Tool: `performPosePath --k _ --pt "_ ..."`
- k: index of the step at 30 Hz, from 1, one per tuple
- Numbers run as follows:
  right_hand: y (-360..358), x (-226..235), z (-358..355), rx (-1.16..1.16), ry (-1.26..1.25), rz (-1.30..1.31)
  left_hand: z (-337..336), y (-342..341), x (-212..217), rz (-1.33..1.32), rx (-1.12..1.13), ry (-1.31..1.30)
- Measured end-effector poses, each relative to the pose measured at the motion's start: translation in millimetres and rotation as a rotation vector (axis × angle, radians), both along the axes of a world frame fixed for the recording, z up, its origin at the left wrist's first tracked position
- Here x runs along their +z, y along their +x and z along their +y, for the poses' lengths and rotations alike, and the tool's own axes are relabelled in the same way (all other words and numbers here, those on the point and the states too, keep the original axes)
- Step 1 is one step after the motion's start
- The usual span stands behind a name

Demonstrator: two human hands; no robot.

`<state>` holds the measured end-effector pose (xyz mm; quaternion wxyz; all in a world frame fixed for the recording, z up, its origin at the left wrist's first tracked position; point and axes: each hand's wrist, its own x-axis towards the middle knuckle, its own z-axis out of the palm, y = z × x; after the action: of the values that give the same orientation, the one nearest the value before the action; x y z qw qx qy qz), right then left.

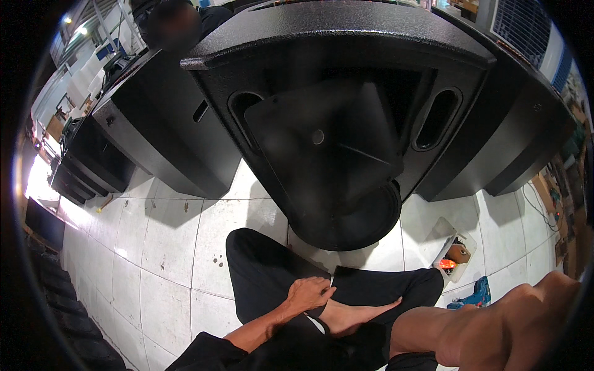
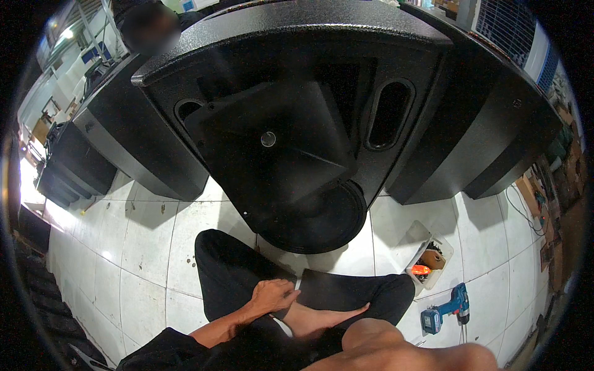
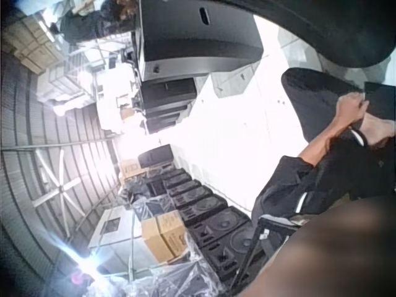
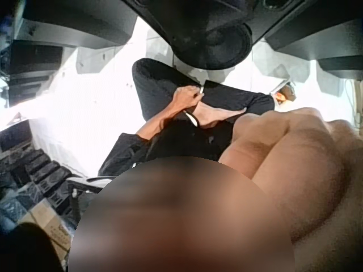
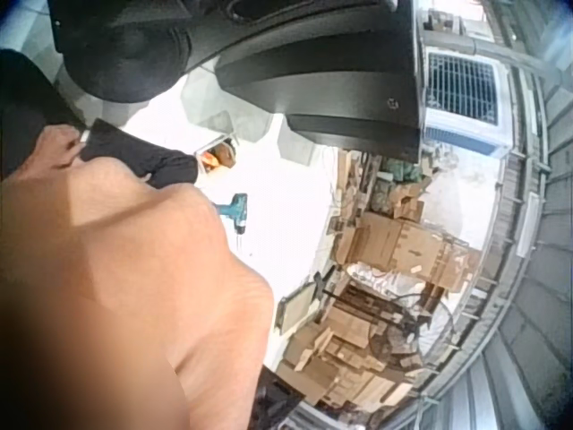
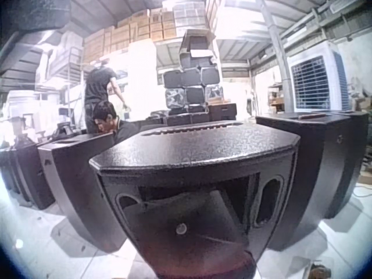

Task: The person uses a cordless drill to fasten screws into a large black speaker, securing the speaker cone and rear panel. They then reposition the speaker and attach a terminal block to the back.

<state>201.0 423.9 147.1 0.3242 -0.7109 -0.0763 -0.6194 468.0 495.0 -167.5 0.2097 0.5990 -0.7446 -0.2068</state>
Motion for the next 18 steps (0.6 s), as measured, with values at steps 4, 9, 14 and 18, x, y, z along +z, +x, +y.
performPosePath --k 4,9,14,18 --pt "0.9 0.3 -0.6 0.004 -0.002 -0.001 0.4 0.6 -1.1 -0.010 -0.004 -0.017" --pt "4.2 -0.5 -0.4 0.015 -0.007 -0.006 0.1 -0.9 2.2 -0.007 0.027 -0.052" --pt "10.4 -1.9 -6.0 0.028 0.006 -0.003 0.3 -0.4 -0.4 -0.020 0.014 0.000" --pt "11.2 -2.0 -10.9 0.041 0.017 0.006 0.4 1.7 -0.4 -0.024 -0.006 0.040"
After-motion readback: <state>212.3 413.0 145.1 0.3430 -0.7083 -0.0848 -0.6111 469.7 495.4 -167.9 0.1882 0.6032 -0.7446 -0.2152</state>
